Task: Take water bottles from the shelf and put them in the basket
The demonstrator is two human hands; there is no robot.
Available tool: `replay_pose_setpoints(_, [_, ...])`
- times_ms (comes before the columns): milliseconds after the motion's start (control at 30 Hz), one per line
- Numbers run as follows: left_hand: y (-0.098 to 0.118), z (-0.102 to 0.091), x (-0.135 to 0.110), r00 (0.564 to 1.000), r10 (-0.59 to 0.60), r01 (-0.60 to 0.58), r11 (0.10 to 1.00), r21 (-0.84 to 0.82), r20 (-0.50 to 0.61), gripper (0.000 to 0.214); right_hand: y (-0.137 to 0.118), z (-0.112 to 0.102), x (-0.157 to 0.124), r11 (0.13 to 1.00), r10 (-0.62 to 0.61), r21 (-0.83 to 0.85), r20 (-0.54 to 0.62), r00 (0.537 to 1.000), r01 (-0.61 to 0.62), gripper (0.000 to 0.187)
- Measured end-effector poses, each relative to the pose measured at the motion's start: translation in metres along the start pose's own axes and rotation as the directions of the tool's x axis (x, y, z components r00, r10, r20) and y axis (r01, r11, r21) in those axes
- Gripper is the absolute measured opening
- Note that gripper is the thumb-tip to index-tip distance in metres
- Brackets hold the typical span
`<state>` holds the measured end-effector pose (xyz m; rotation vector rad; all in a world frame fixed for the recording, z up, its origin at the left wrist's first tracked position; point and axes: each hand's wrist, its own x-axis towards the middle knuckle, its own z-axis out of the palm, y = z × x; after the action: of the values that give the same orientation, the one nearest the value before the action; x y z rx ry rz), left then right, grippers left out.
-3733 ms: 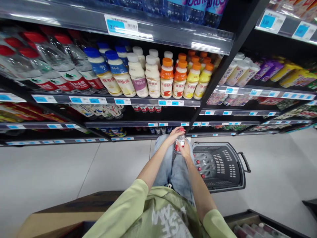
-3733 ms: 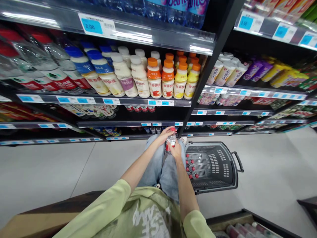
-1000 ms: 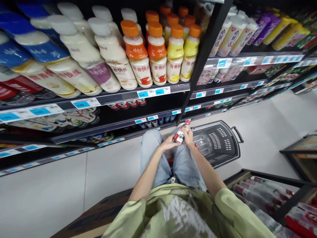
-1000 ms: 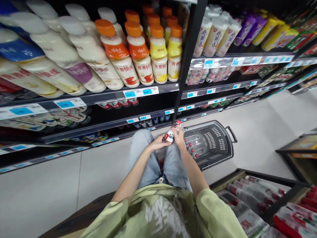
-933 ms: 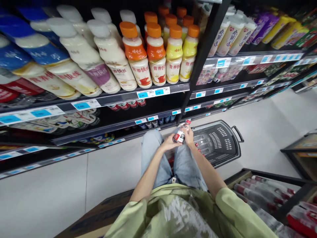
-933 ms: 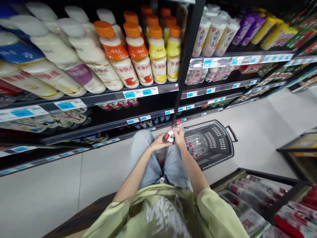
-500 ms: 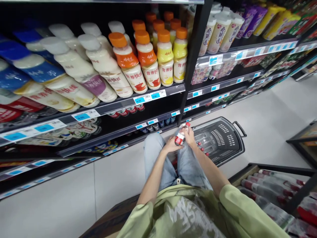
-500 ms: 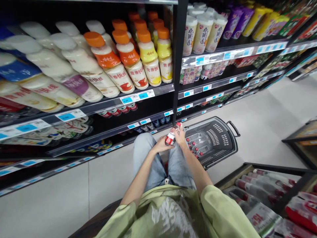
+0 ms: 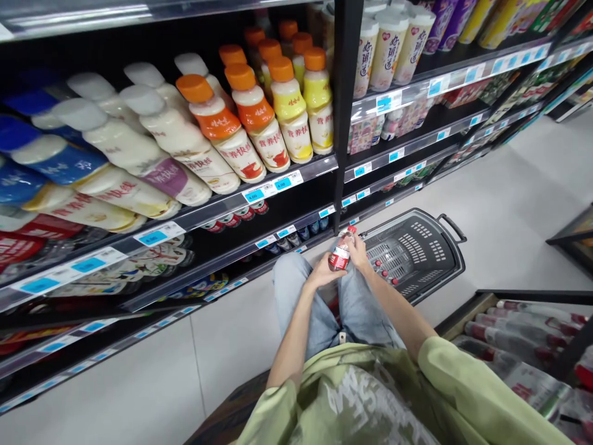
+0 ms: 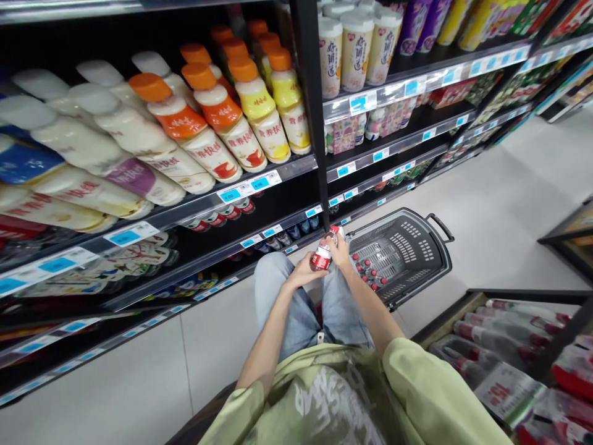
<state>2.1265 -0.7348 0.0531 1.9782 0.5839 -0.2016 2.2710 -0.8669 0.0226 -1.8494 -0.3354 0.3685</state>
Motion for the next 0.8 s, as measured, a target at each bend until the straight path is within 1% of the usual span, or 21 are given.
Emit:
replay_pose_setpoints(133, [0.007,0.006,-0.001,0.994,0.041,-0.016,0.975,0.223,-0.106,0.073,0.003,0.002,0.001,1.000,0.005,-0.003,-0.032,0.999,-0.005,0.063])
replay_pose_setpoints(233, [0.011,0.009,-0.002,0.991,0.050,-0.012,0.958,0.287,-0.124,0.073,0.004,0.004,0.001,1.000,0.014,-0.009,-0.048,0.999,-0.015,0.066])
replay_pose_setpoints(400, [0.015,0.010,-0.004,0.992,0.032,0.009,0.947,0.320,-0.123,0.069,0.004,0.006,0.000,1.000,0.025,-0.004,-0.063,0.998,-0.025,0.070])
replay_pose_setpoints(567, [0.015,0.012,-0.004,0.995,0.029,0.005,0.945,0.328,-0.100,0.067,0.003,0.006,0.000,1.000,0.022,-0.004,-0.076,0.997,-0.023,0.069])
replay_pose_setpoints(700, [0.009,0.010,0.000,0.997,0.035,-0.014,0.960,0.279,-0.070,0.067,0.003,0.006,0.000,1.000,0.022,0.005,-0.074,0.997,-0.022,0.065])
replay_pose_setpoints(800, [0.003,0.006,0.002,1.000,0.005,-0.008,0.981,0.194,0.013,0.062,0.002,0.006,0.000,1.000,0.025,-0.002,-0.057,0.998,-0.026,0.059])
